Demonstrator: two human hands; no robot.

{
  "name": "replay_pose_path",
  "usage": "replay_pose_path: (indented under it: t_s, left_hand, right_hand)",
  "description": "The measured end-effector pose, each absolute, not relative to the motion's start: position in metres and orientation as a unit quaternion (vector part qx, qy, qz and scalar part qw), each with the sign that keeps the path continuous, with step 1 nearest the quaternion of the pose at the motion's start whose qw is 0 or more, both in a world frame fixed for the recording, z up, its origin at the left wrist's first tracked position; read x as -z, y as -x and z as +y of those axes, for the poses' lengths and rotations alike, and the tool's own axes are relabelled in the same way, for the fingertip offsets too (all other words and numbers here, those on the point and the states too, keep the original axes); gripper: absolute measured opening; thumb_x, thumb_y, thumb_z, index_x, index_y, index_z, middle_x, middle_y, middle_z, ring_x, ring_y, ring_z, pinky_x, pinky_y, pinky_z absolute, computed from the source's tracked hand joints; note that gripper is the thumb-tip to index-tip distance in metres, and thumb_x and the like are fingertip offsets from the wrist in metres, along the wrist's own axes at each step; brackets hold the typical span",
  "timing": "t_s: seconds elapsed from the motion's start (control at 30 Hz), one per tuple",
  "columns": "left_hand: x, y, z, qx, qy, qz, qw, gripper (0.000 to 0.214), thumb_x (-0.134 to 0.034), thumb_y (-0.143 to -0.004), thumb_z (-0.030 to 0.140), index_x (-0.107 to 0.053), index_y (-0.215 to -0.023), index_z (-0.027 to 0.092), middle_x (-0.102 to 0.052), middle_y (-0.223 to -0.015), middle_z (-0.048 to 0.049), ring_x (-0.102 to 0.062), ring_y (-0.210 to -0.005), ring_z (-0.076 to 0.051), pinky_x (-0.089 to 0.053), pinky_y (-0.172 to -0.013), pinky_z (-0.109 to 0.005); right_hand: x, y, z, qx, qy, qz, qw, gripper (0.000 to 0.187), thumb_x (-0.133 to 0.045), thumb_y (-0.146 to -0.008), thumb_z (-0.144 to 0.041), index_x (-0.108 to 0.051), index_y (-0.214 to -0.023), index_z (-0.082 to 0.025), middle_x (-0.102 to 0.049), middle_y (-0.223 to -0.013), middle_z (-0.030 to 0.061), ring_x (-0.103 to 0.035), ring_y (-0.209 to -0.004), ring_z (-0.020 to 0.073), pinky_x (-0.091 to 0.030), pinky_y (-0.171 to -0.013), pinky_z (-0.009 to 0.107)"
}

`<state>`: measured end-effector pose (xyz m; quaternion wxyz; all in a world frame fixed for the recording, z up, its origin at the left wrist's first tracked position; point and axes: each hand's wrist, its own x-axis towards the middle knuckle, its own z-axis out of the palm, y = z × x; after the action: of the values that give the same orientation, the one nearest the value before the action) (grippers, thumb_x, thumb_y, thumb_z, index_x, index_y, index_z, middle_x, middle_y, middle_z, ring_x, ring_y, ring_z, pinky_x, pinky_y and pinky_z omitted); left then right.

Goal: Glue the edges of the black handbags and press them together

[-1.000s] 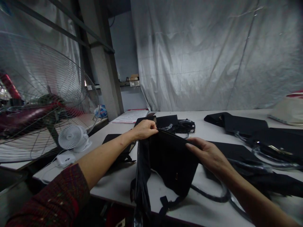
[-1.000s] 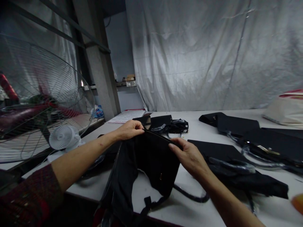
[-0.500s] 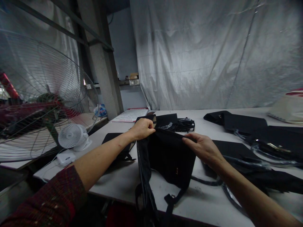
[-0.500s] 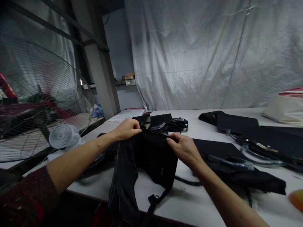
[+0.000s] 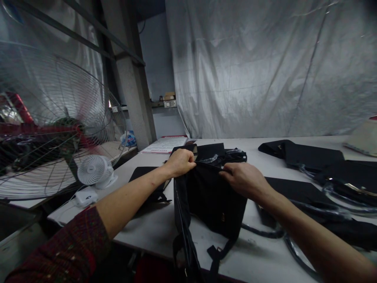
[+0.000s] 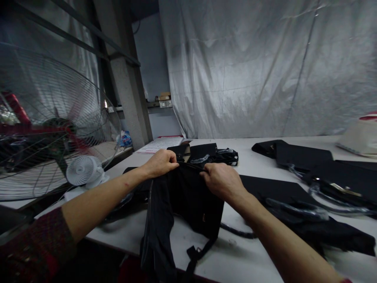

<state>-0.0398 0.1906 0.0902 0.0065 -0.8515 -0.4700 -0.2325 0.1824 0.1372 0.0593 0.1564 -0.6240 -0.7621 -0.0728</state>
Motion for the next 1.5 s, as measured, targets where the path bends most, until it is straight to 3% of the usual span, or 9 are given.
replay_pose_path:
  t_s: [0.13,0.33,0.6,0.83,1.0,1.07,1.2,1.4,1.5]
  left_hand:
    - [-0.090,0.042,0.190,0.231,0.852,-0.469,0.009,0.011,-0.060,-0.072,0.018,-0.064,-0.062,0.016,-0.062,-0.063,0.0002,-0.054,-0.061,-0.013,-0.035,-0.057,-0.023]
    - [-0.090,0.045,0.190,0.234,0.850,-0.472,0.012,0.011,-0.062,-0.072,0.019,-0.064,-0.062,0.016,-0.062,-0.062,0.0003,-0.054,-0.062,-0.013,-0.035,-0.057,-0.023]
    - [-0.090,0.049,0.188,0.224,0.852,-0.473,0.016,0.011,-0.062,-0.074,0.019,-0.066,-0.064,0.016,-0.063,-0.063,0.0001,-0.054,-0.062,-0.013,-0.036,-0.058,-0.023]
    - [-0.091,0.047,0.190,0.237,0.860,-0.450,-0.038,0.009,-0.066,-0.073,0.019,-0.061,-0.067,0.015,-0.060,-0.066,0.0014,-0.054,-0.065,-0.012,-0.037,-0.059,-0.022]
    - [-0.093,0.063,0.191,0.247,0.862,-0.419,-0.143,0.061,-0.088,-0.047,0.035,-0.051,-0.092,0.016,-0.056,-0.099,-0.0042,-0.057,-0.077,-0.015,-0.045,-0.060,-0.024]
    - [-0.092,0.072,0.190,0.230,0.867,-0.403,-0.184,0.066,-0.089,-0.044,0.034,-0.048,-0.093,0.017,-0.051,-0.108,-0.0066,-0.058,-0.079,-0.015,-0.047,-0.060,-0.025]
    - [-0.093,0.079,0.182,0.217,0.857,-0.422,-0.200,0.052,-0.085,-0.052,0.025,-0.049,-0.088,0.017,-0.054,-0.100,-0.0032,-0.059,-0.074,-0.014,-0.046,-0.057,-0.023]
    - [-0.101,0.070,0.173,0.198,0.893,-0.394,-0.085,0.028,-0.080,-0.064,0.023,-0.060,-0.083,0.017,-0.058,-0.078,0.0033,-0.054,-0.070,-0.011,-0.041,-0.061,-0.021]
    - [-0.103,0.065,0.171,0.198,0.899,-0.388,-0.039,0.020,-0.077,-0.069,0.024,-0.064,-0.084,0.017,-0.060,-0.079,0.0025,-0.055,-0.071,-0.011,-0.040,-0.063,-0.021]
  right_hand:
    - [-0.064,-0.178,0.141,0.088,0.626,-0.762,0.142,0.029,-0.045,-0.090,-0.037,-0.066,-0.079,-0.020,-0.068,-0.078,0.0087,-0.063,-0.074,0.0242,-0.035,-0.059,0.030]
    - [-0.079,-0.160,0.150,0.076,0.599,-0.790,0.105,0.028,-0.049,-0.089,-0.044,-0.069,-0.091,-0.025,-0.070,-0.085,0.0077,-0.065,-0.079,0.0253,-0.038,-0.059,0.030]
    - [-0.082,-0.137,0.164,0.084,0.583,-0.803,0.090,0.030,-0.047,-0.090,-0.036,-0.072,-0.090,-0.019,-0.070,-0.083,0.0140,-0.067,-0.081,0.0276,-0.044,-0.065,0.032]
    - [-0.093,-0.127,0.177,0.051,0.545,-0.833,0.079,0.030,-0.053,-0.086,-0.043,-0.071,-0.099,-0.024,-0.070,-0.091,0.0095,-0.065,-0.083,0.0248,-0.044,-0.066,0.030]
    - [-0.099,-0.137,0.176,0.023,0.527,-0.847,0.066,0.022,-0.056,-0.082,-0.037,-0.073,-0.082,-0.023,-0.068,-0.076,0.0051,-0.063,-0.071,0.0197,-0.037,-0.056,0.026]
    - [-0.098,-0.145,0.173,0.014,0.526,-0.848,0.066,0.020,-0.057,-0.081,-0.035,-0.072,-0.079,-0.022,-0.068,-0.074,0.0042,-0.062,-0.068,0.0185,-0.036,-0.055,0.026]
    - [-0.092,-0.154,0.168,0.006,0.533,-0.843,0.078,0.021,-0.054,-0.083,-0.034,-0.071,-0.080,-0.022,-0.068,-0.074,0.0042,-0.061,-0.068,0.0181,-0.035,-0.057,0.026]
    - [-0.091,-0.152,0.165,-0.002,0.548,-0.832,0.086,0.022,-0.054,-0.083,-0.036,-0.070,-0.079,-0.022,-0.066,-0.074,0.0048,-0.061,-0.069,0.0194,-0.034,-0.056,0.027]
    - [-0.092,-0.153,0.163,-0.003,0.550,-0.831,0.086,0.022,-0.053,-0.083,-0.036,-0.069,-0.079,-0.021,-0.065,-0.074,0.0053,-0.060,-0.069,0.0199,-0.033,-0.056,0.027]
